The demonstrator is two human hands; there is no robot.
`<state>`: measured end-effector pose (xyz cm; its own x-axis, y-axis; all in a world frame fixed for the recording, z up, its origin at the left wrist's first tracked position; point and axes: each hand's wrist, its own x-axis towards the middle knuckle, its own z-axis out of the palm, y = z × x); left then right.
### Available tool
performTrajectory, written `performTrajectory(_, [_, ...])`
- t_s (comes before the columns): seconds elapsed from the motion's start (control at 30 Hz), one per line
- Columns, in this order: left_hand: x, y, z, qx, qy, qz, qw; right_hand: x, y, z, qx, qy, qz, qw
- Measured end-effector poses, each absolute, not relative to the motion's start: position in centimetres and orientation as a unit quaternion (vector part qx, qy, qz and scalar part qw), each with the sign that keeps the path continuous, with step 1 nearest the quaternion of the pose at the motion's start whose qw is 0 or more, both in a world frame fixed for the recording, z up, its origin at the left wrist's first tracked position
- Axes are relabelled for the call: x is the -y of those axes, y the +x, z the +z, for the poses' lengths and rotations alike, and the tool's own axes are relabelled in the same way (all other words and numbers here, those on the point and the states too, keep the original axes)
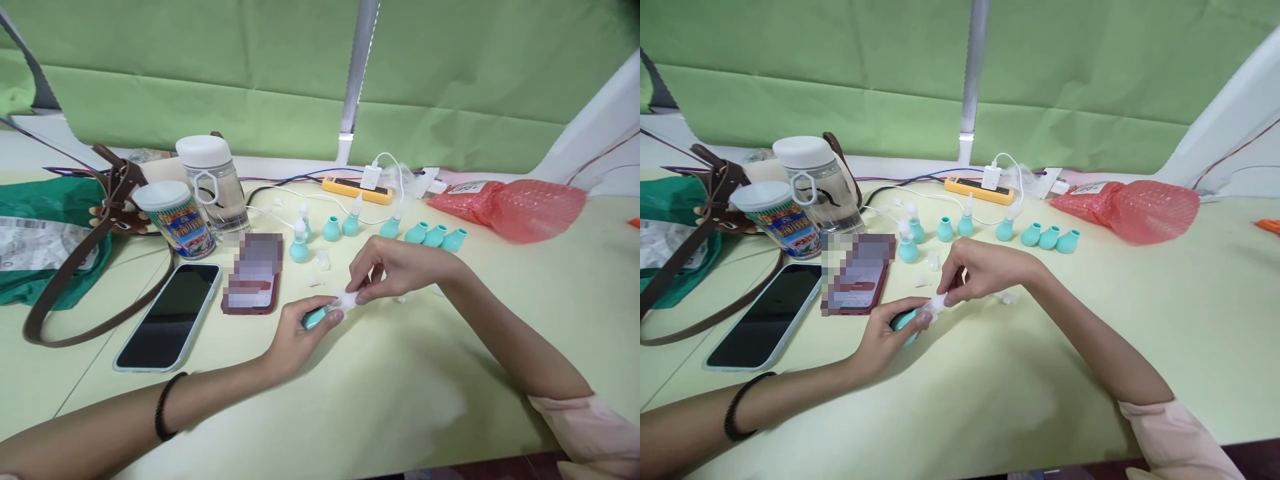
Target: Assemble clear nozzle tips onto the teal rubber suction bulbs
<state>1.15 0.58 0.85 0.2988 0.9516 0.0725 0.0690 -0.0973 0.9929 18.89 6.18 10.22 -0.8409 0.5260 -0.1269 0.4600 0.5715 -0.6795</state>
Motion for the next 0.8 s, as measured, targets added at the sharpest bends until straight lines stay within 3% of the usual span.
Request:
performTrajectory(0.33, [-0.6, 1.2, 1.0, -0.413, 0.614, 0.439, 0.510, -7.2, 18.7, 8.8, 0.845, -0.287, 0.444, 0.074])
performTrajectory(0.8, [-0.5, 0.9, 0.8, -0.361, 0.682, 0.422, 0.477, -7.3, 18.7, 8.5, 0.788, -0.295, 0.538, 0.047])
